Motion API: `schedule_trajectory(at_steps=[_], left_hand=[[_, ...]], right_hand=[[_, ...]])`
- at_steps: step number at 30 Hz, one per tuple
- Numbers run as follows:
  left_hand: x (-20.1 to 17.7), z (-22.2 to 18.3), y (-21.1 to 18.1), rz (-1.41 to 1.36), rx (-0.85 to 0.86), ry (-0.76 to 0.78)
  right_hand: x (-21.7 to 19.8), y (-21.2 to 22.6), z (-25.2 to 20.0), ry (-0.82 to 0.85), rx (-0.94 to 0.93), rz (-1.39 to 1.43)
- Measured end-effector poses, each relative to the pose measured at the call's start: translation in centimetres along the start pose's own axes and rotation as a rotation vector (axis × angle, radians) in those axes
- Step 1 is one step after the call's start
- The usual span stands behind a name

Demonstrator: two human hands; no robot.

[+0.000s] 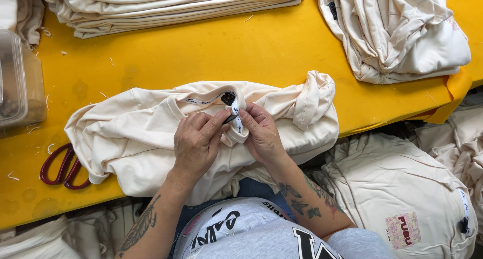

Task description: Trimming excess fabric and threads from t-shirts using scissors and inspecting labels

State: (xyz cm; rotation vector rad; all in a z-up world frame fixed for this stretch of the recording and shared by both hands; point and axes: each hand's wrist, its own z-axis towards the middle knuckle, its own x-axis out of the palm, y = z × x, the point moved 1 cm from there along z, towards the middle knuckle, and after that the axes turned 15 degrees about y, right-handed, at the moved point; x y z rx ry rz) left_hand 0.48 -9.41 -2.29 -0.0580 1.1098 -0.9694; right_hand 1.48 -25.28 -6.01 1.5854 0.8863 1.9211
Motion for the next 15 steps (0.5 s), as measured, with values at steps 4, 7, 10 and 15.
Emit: schedule_trajectory(at_steps=[4, 7, 10, 15], left_hand=[[-1.4, 0.8, -1.4, -0.227, -0.031, -0.01], [-1.2, 0.5, -1.0, -0.184, -0.019, -0.025], [-0.5, 0.0, -0.4, -0.112, -0.012, -0.015], [-0.3, 0.0, -0.4, -0.078, -0.007, -0.016]], right_hand=[[-0.8, -0.5, -0.2, -0.015, 0.003, -0.002], [-0.8, -0.4, -0.1, -0.01, 0.007, 0.005], [-1.3, -0.7, -0.1, -0.009, 0.005, 0.005], [-1.6, -0.9, -0.1, 0.0, 0.012, 0.009]])
